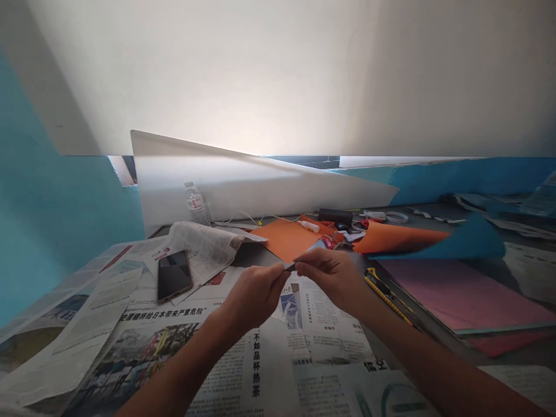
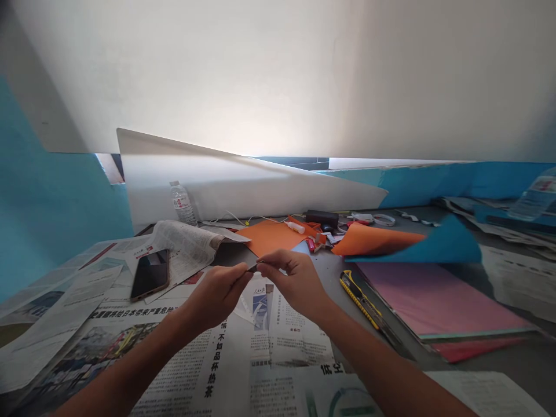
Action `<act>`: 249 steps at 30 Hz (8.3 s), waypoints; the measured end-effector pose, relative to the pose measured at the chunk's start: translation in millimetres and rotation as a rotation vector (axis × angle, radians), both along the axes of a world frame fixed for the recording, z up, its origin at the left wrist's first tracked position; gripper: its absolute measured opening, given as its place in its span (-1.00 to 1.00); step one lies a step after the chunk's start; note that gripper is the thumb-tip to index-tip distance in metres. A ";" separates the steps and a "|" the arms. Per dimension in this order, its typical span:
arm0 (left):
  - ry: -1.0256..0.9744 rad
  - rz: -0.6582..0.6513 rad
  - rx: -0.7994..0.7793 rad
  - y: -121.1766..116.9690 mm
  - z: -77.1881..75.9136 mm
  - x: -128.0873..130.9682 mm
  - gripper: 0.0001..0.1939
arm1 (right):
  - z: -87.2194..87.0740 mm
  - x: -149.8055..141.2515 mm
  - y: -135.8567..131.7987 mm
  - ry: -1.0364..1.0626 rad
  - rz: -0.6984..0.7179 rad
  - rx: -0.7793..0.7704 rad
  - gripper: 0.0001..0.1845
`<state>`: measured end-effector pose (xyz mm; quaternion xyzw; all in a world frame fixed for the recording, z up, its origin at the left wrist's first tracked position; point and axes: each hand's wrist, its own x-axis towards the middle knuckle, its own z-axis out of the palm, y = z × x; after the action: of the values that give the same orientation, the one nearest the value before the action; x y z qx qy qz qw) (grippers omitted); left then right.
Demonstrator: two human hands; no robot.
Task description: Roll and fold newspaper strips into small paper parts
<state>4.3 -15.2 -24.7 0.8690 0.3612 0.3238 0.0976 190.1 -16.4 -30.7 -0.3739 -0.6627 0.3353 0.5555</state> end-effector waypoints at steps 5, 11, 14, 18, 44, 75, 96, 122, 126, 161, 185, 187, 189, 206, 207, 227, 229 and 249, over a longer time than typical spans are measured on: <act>-0.127 0.020 -0.026 10.0 5.0 -8.1 -0.72 | 2.0 10.9 8.4 -0.006 -0.055 0.129 -0.93; -0.474 0.128 -0.103 22.4 1.7 -13.8 -0.87 | 0.2 23.4 19.6 -0.039 -0.131 0.198 -0.92; -0.487 0.141 0.011 20.6 2.0 -12.7 -0.89 | -1.3 23.5 20.2 -0.023 -0.115 0.212 -0.91; -0.529 0.140 0.018 18.4 2.2 -10.8 -0.88 | -3.3 22.6 19.1 -0.032 -0.107 0.241 -0.91; -0.363 -0.013 -0.008 16.9 10.4 -21.0 -0.93 | -1.1 22.1 15.3 -0.225 -0.079 0.312 -0.93; -0.126 0.206 0.194 41.7 4.8 -53.7 -0.91 | -5.5 38.6 28.8 -0.663 -0.244 0.626 -0.81; -0.190 -0.057 0.158 12.9 3.8 -21.6 -0.88 | 2.5 14.4 3.4 -0.562 0.000 0.431 -0.85; 0.069 -0.002 0.108 12.8 2.8 -22.9 -0.69 | -0.7 9.2 7.3 -0.234 0.358 -0.231 -0.80; 0.044 -0.025 0.037 15.7 -2.1 -24.4 -0.90 | -1.7 10.2 8.9 -0.236 0.350 -0.276 -0.80; -0.909 -0.120 -0.963 11.7 -10.4 3.3 -0.43 | -15.3 -2.9 -3.2 -0.643 0.020 0.739 -0.79; -0.880 0.065 -0.640 9.0 -1.4 -2.1 -0.77 | -13.4 -1.5 -3.5 -0.638 -0.001 0.879 -0.84; -0.910 0.053 -0.697 8.3 0.4 -3.0 -0.73 | -14.4 -1.1 -2.8 -0.637 0.003 0.870 -0.82; -0.924 0.036 -0.734 7.4 1.6 -3.6 -0.74 | -15.8 -0.6 -2.1 -0.643 -0.004 0.861 -0.81; -0.809 0.091 -0.732 -3.4 10.6 5.1 -0.80 | -18.2 2.7 -0.4 -0.623 -0.065 0.743 -0.90; -0.810 0.090 -0.733 -3.6 10.6 5.2 -0.80 | -17.6 2.8 -0.5 -0.620 -0.064 0.746 -0.91; -1.001 0.056 -0.920 8.3 -1.2 -4.4 -0.57 | -11.4 -0.8 -5.7 -0.662 0.069 0.877 -0.85; -0.998 0.055 -0.935 8.3 -1.8 -4.7 -0.57 | -10.3 -0.8 -6.4 -0.689 0.044 0.889 -0.85; -1.014 0.067 -0.865 3.8 6.8 -1.5 -0.70 | -15.8 -15.6 -9.6 -0.304 0.064 0.206 -0.69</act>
<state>2.8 -11.4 -18.0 0.4799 0.3946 0.5213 0.5850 174.4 -26.0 -46.6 -0.3402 -0.7813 0.2226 0.4736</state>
